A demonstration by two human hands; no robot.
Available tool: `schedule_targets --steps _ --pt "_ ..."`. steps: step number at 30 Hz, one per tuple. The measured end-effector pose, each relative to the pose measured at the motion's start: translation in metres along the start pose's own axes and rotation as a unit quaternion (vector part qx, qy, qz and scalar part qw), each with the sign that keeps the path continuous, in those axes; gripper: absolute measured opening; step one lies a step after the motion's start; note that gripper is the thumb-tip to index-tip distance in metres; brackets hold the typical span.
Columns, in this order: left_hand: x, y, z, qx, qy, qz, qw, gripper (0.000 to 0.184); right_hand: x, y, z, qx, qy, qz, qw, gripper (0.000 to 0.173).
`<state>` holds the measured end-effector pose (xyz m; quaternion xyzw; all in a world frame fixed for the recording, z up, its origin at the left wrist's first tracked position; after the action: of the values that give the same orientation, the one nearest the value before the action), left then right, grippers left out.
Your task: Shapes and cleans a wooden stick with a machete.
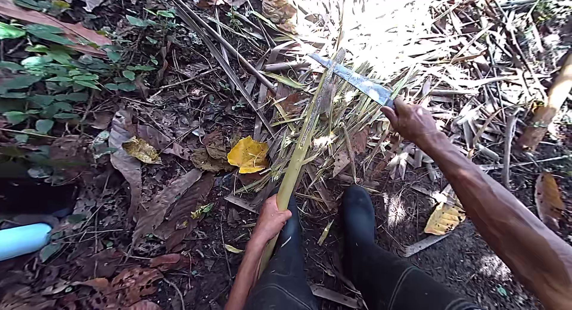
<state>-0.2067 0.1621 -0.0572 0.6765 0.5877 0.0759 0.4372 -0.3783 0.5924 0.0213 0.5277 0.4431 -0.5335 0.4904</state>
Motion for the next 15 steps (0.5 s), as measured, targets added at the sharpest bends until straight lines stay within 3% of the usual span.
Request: schedule_targets --steps 3,5,7,8,10,12,13,15 --pt "0.001 0.002 0.000 0.003 -0.012 -0.005 1.000 0.041 0.000 0.028 0.023 -0.032 -0.025 0.025 0.999 0.062" --pt "0.001 0.001 0.000 0.008 -0.018 -0.007 1.000 0.040 0.006 0.041 0.024 -0.114 -0.022 0.012 0.993 0.056" --pt "0.000 0.000 0.001 0.011 -0.017 -0.006 1.000 0.040 0.012 0.033 0.013 -0.130 -0.003 0.006 0.992 0.057" --pt "0.001 0.000 0.001 0.010 -0.020 -0.006 1.000 0.041 0.015 0.023 0.002 -0.086 -0.003 0.002 0.996 0.060" --pt "0.001 0.002 -0.002 0.012 -0.034 -0.015 0.999 0.041 0.013 0.003 -0.024 0.104 -0.051 0.000 0.993 0.070" --pt "0.000 0.005 -0.006 0.013 -0.073 -0.035 0.997 0.043 0.009 -0.005 -0.043 0.286 -0.153 -0.030 0.945 0.077" --pt "-0.002 0.006 -0.009 0.014 -0.100 -0.048 0.994 0.044 0.008 0.003 -0.050 0.307 -0.180 -0.056 0.933 0.077" --pt "-0.003 0.008 -0.015 0.015 -0.146 -0.072 0.986 0.046 0.002 0.031 -0.054 0.226 -0.201 -0.074 0.950 0.071"
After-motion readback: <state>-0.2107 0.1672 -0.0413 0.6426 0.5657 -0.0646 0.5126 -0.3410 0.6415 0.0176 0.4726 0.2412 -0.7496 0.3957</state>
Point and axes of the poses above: each hand's wrist, its own y-axis away from the middle knuckle, its own x-axis out of the palm, z = x × y, the point moved 5 cm from there along -y, towards the middle knuckle, and after that the axes turned 12 degrees about -z, right-handed, at the moved point
